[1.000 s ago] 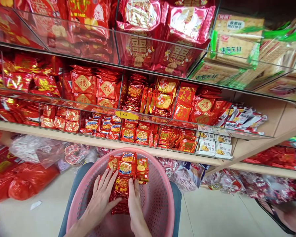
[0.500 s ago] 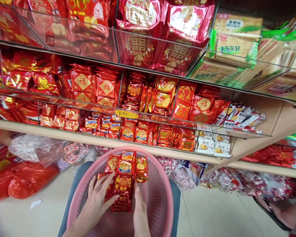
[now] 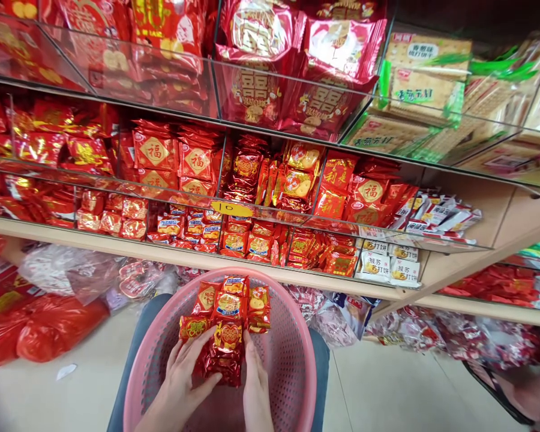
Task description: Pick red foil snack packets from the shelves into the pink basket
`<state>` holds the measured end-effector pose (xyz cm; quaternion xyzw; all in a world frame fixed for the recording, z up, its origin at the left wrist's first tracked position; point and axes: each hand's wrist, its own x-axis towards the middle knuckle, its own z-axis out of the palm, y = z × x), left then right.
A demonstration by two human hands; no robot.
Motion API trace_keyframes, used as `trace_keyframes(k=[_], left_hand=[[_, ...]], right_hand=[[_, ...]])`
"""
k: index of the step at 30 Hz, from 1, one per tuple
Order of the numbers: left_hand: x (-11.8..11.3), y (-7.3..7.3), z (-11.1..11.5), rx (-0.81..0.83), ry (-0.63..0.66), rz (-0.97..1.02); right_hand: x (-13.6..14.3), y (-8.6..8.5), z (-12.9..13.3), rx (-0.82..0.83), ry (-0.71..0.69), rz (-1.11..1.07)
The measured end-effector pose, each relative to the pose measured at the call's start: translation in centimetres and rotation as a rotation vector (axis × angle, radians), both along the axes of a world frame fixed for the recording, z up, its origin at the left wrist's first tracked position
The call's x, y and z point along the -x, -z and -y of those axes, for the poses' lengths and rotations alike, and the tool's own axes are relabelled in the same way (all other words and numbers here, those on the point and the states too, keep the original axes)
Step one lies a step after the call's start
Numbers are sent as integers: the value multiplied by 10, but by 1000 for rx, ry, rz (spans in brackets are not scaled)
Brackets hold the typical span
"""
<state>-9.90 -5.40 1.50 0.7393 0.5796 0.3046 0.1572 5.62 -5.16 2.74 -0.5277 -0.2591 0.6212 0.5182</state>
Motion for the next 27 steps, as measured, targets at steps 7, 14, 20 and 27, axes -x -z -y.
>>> trace_keyframes(k=[7, 14, 20, 27], left_hand=[[-18, -10, 15, 136, -4, 338], [-28, -17, 26, 217, 129, 559], [-40, 1, 34, 242, 198, 564], [-43, -4, 34, 250, 178, 613]], right_hand=[[-1, -3, 4, 22, 58, -208], [-16, 13, 25, 112, 307, -76], [-28, 22, 38, 179, 381, -65], [-28, 23, 38, 179, 434, -39]])
